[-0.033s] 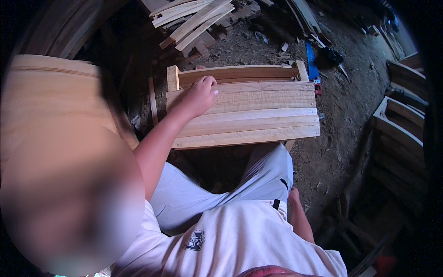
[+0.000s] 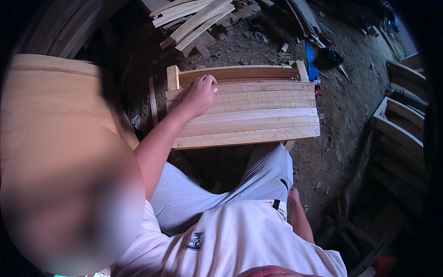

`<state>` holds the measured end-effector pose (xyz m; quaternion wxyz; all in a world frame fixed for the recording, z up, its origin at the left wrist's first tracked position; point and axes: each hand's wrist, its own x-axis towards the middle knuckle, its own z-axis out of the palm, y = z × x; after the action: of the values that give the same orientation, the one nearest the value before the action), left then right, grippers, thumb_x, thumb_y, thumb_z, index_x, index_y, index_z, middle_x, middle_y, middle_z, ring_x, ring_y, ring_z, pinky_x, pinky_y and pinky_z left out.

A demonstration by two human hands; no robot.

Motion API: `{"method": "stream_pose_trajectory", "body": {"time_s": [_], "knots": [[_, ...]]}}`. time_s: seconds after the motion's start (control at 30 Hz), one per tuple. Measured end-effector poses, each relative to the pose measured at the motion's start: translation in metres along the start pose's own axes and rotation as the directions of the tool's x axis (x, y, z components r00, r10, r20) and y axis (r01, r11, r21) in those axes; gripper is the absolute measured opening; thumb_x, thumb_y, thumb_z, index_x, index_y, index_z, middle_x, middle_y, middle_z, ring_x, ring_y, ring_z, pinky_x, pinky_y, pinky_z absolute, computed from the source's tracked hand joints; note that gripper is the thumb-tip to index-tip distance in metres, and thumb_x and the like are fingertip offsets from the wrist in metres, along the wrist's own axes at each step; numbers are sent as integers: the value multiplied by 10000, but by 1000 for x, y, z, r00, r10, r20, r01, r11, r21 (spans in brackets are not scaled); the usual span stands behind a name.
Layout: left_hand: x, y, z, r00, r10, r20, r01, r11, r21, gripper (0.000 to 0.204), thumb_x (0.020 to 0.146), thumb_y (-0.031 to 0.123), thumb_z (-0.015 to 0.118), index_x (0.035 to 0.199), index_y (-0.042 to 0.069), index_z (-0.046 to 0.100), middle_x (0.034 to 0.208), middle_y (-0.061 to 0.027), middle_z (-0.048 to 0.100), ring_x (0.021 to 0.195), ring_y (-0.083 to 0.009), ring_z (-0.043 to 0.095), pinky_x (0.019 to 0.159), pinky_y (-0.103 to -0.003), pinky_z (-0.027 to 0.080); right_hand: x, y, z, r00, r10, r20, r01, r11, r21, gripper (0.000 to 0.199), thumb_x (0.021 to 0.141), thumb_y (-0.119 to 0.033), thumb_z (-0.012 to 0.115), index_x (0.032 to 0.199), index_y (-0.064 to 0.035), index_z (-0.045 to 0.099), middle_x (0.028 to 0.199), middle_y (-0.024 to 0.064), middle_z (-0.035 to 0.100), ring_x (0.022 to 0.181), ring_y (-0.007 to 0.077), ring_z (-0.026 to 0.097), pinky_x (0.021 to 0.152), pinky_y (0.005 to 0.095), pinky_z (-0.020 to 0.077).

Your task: The person uses a hand saw to cut a wooden plank, then assembles a small wooden box by fitting planks into a frame and securing them with a hammer. The person sits on the ground during assembly and adjusts the planks to fit.

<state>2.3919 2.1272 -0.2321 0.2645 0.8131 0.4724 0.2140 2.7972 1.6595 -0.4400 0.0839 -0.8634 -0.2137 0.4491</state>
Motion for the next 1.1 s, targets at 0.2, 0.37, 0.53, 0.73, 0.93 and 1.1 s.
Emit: {"method": "stream_pose_trajectory", "body": {"time_s": [0.2,0.37,0.53,0.73,0.93,1.1], "knots": [[25,25,-40,942,136,-308,-97,986,138,172,1021,150,515,1118,29,588,1094,-204,645,1064,-390,606,917,-485,479,10,23,4,1000,9,17,-10,999,52,384,841,-200,748,1166,5,735,1057,146,769,975,213,712,843,351,529],[26,13,-93,859,123,-497,-65,989,134,193,1047,142,504,1178,23,582,1106,-179,661,1031,-331,652,899,-411,503,9,17,2,997,26,74,-35,990,135,380,824,-181,763,1147,18,735,1054,152,769,976,211,708,846,348,527],[19,-11,-118,833,39,-551,31,993,117,209,1056,181,509,1140,20,613,1045,-169,689,993,-302,669,878,-399,508,1,1,8,999,6,50,-12,992,127,342,827,-131,746,1138,12,743,1039,125,768,952,200,700,849,345,526],[26,-12,-106,849,68,-524,-13,994,107,190,1039,151,508,1126,19,614,1049,-199,680,1006,-370,648,886,-436,497,2,-6,-1,991,90,100,-113,961,253,326,920,-238,708,1157,-18,742,1000,130,754,933,215,703,816,368,558],[2,20,-71,975,18,-222,24,983,182,202,1029,188,506,1053,23,620,1036,-195,657,1006,-393,623,881,-485,483,-32,-113,-53,1000,-13,2,9,797,603,636,985,-562,574,1351,-42,577,1207,118,667,1059,211,625,870,368,505],[-44,102,-25,990,60,127,-77,987,138,401,987,396,601,1104,13,621,1086,-188,636,1036,-390,610,919,-494,473,-112,-169,-16,882,-462,-91,442,880,-176,747,926,-456,678,1518,-71,437,1469,275,490,1391,415,441,1131,496,362]]}}
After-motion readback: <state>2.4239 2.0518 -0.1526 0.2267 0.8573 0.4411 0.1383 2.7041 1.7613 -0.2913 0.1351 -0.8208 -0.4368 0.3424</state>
